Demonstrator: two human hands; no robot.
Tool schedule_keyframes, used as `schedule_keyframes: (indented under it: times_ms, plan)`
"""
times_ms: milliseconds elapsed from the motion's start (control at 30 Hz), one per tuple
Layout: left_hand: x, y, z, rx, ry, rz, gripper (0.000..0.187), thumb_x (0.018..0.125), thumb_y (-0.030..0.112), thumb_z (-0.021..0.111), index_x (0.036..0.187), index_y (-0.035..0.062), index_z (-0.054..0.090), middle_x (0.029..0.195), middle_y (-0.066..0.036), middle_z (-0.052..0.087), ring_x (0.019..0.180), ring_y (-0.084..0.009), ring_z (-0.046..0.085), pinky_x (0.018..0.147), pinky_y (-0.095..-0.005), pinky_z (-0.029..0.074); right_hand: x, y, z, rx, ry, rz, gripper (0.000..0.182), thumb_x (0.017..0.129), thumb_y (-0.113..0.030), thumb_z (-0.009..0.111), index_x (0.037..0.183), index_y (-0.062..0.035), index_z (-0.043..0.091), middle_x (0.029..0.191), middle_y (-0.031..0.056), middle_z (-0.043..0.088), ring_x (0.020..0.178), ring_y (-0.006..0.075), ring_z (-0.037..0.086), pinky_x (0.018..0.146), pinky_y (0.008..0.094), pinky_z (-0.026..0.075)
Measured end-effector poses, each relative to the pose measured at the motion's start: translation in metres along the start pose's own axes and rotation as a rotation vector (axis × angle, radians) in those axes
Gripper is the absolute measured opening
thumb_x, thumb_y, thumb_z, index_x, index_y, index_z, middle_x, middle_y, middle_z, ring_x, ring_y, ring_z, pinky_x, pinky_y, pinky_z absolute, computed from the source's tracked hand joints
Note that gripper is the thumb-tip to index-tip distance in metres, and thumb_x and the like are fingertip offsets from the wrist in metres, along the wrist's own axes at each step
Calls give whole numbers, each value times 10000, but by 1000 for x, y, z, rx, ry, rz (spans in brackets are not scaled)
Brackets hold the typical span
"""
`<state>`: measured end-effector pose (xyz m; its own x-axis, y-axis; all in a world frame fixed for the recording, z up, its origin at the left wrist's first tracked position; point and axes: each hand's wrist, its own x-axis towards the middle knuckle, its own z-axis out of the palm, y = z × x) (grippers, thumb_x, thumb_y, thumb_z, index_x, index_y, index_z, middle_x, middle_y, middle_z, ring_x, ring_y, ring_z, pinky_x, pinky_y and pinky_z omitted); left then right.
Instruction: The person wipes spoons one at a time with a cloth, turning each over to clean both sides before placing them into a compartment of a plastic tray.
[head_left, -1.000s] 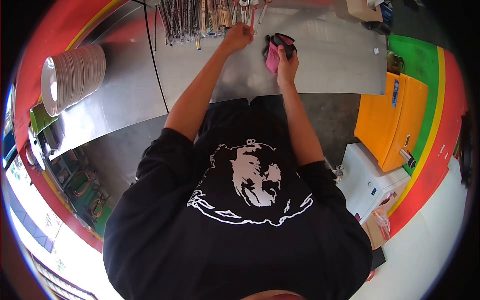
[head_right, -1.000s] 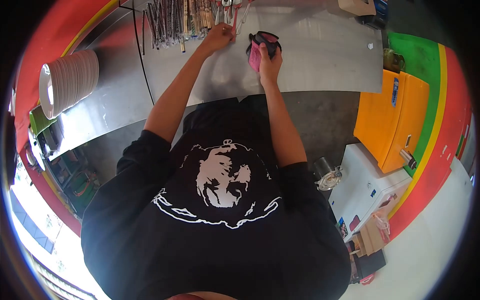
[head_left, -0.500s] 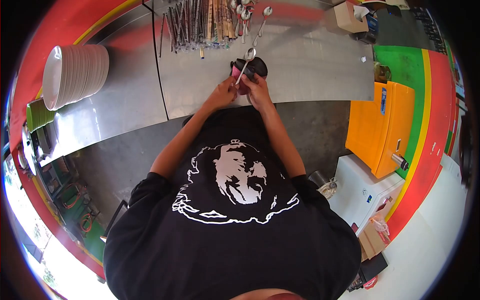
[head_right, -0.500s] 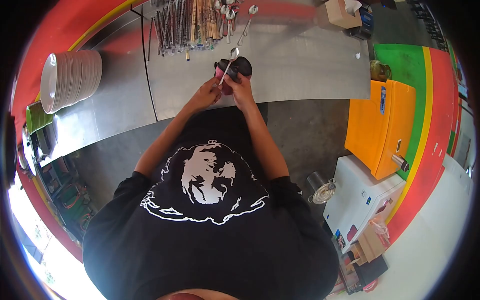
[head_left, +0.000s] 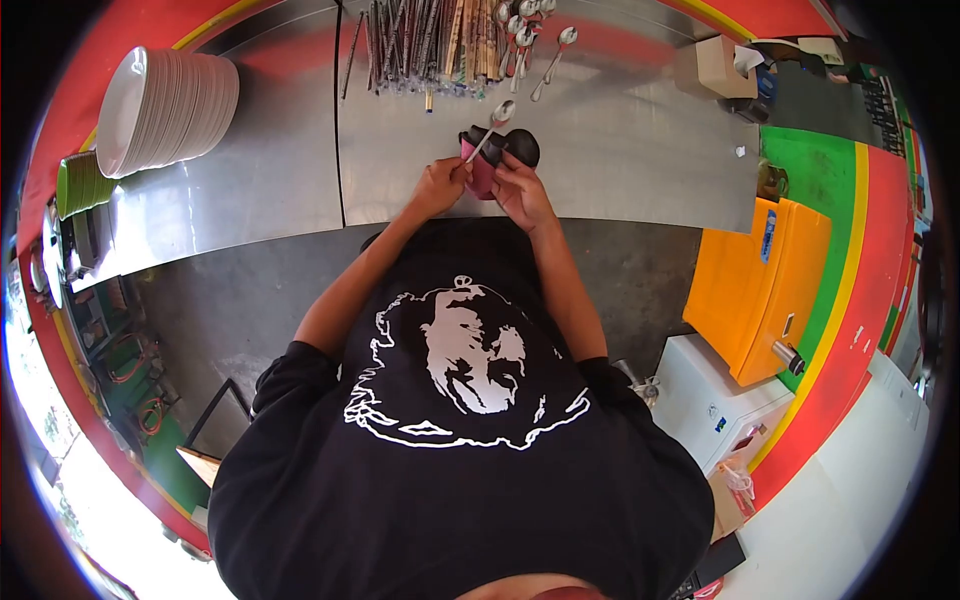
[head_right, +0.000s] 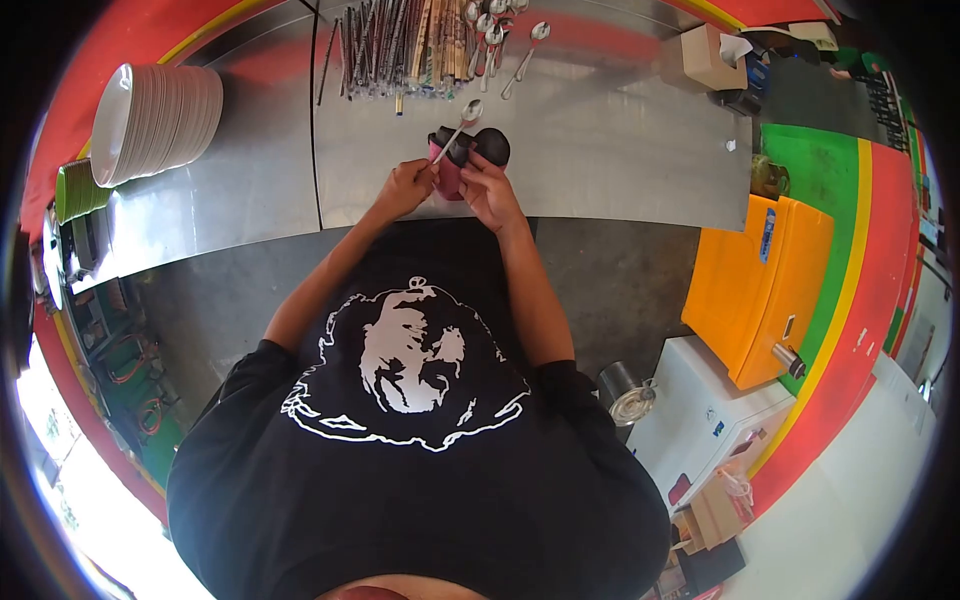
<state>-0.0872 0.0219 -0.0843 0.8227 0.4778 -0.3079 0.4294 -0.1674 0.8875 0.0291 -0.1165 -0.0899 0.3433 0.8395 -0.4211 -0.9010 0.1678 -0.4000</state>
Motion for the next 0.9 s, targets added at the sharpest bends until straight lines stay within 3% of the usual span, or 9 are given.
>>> schedule_keyframes:
  times_ms: [133,233,367,567,667,733,833,900]
  plan:
    - [-4,-9,-3,48,-33,21,271,939,214,529,783,10,616,545,-71,535,500,-130,518,500,-313,416,7,13,-11,-212,27,18,399,882,22,602,1270,9,511,1166,87,622,1040,156,610,903,284,493]
    - [1,-16,-6,94,-104,58,242,930,191,513,802,9,606,567,-76,540,521,-142,528,519,-321,425,13,20,-12,-281,92,6,371,871,17,623,1234,-6,548,1150,80,633,1015,144,618,877,272,500]
    - [-2,-14,-15,131,-199,13,216,922,176,493,834,9,599,597,-81,548,558,-158,540,553,-331,438,19,20,-9,-360,187,69,301,858,-27,658,1154,-14,606,1068,57,664,945,125,630,818,255,507]
    - [-1,-17,-18,126,-181,86,277,946,235,507,830,-2,595,612,-88,555,577,-153,538,571,-329,439,31,31,-15,-341,355,68,200,826,-75,702,1019,-29,679,942,20,677,814,90,606,688,214,466]
    - [-8,-7,-30,123,-301,-97,314,958,260,509,825,-10,597,616,-77,550,583,-148,524,577,-324,435,36,33,-14,-367,369,18,153,815,-72,708,964,-37,696,895,0,670,751,77,588,643,205,440]
    - [-14,-13,-32,91,-286,-75,330,962,270,510,816,-14,597,612,-68,540,585,-142,510,575,-321,429,36,33,-13,-387,388,17,126,811,-60,704,936,-40,700,869,-9,664,716,71,577,626,207,432]
    - [-20,-17,-32,69,-273,-64,353,964,289,513,800,-13,594,612,-59,531,586,-134,492,570,-317,419,39,33,-15,-395,413,56,116,799,-83,721,905,-40,698,823,-9,657,672,72,565,608,214,431]
    - [-23,-14,-32,47,-279,-93,367,967,302,512,789,-11,588,613,-52,527,586,-130,483,567,-314,412,38,32,-17,-431,397,70,130,822,-102,701,929,-36,673,825,16,659,694,98,610,621,244,491]
